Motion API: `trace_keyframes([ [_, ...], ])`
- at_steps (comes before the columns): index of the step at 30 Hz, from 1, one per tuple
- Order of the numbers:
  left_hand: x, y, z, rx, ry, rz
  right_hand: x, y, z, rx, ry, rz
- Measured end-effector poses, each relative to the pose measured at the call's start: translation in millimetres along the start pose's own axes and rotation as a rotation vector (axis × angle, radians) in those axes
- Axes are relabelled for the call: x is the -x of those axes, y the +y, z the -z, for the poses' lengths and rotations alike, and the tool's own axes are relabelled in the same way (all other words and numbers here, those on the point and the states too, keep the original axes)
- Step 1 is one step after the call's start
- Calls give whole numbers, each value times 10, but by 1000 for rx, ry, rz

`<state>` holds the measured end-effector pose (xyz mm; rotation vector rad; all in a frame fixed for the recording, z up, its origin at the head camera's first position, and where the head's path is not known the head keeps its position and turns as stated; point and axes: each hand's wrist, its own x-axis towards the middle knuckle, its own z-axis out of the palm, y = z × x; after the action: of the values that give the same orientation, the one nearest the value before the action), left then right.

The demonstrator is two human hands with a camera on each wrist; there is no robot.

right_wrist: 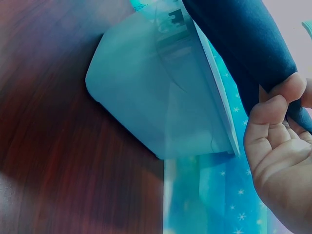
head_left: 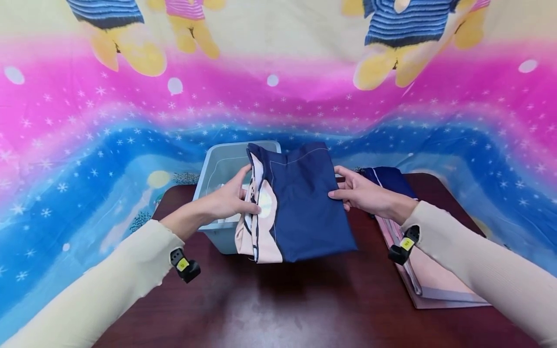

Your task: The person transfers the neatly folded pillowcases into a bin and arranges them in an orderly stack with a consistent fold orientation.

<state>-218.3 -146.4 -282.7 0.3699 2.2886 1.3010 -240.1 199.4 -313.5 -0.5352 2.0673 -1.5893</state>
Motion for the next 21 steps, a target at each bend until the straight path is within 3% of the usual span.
trace_keyframes([
  [21,35,-72,347,-10,-32,-36,-223,-84,-159,-84,12,2],
])
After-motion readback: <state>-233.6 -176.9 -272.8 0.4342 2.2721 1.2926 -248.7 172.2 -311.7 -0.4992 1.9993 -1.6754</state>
